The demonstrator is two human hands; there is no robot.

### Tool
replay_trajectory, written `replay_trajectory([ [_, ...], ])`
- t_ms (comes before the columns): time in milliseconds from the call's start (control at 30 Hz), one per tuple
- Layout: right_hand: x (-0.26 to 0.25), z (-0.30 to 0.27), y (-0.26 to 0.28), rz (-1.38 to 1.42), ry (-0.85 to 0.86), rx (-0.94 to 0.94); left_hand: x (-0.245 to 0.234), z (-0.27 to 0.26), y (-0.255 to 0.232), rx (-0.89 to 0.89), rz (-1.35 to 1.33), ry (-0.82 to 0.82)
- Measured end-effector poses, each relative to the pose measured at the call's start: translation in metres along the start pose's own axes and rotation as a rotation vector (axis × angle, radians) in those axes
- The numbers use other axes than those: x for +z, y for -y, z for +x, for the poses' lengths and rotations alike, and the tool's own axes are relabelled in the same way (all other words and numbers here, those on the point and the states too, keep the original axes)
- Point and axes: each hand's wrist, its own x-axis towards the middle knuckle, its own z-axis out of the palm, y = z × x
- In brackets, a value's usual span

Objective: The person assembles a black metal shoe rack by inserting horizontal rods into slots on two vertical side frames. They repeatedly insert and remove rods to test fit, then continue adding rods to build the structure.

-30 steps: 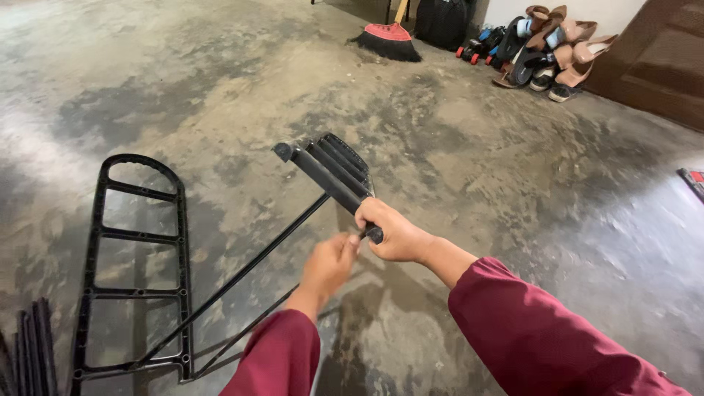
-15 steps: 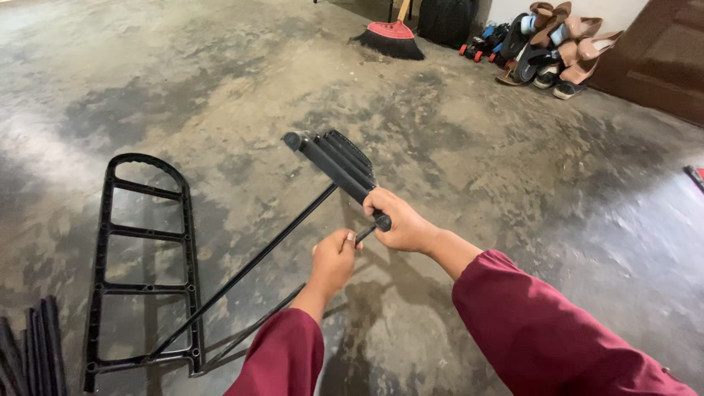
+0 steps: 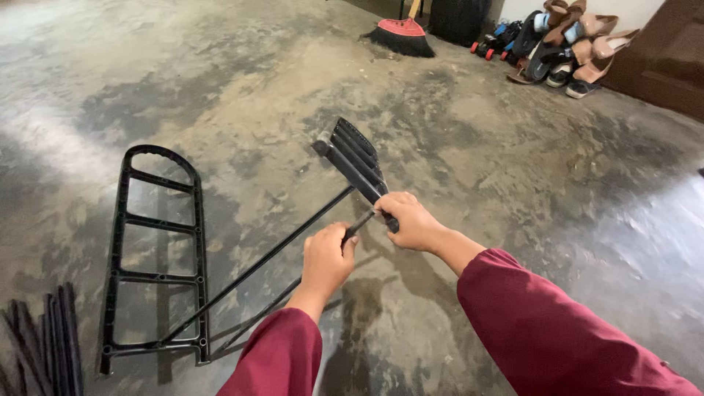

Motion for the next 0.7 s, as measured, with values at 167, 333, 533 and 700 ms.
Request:
replay_trajectory([
  [167, 0.008, -0.004, -0.001, 0.020, 0.057, 0.098, -0.005, -0.011, 0.001, 0.005, -0.025, 0.067],
  [333, 0.016, 0.000, 0.005, -0.012, 0.048, 0.149, -0.005, -0.015, -0.014, 0.042, -0.147, 0.019],
  [533, 0.022, 0.005, 0.009, -0.011, 0.069, 0.162, -0.016, -0.004, -0.038, 0.138, -0.179, -0.087],
  [700, 0.023, -0.005, 0.008, -0.005, 0.125, 0.167, -0.047, 0.007, -0.044, 0.075, -0.228, -0.161],
])
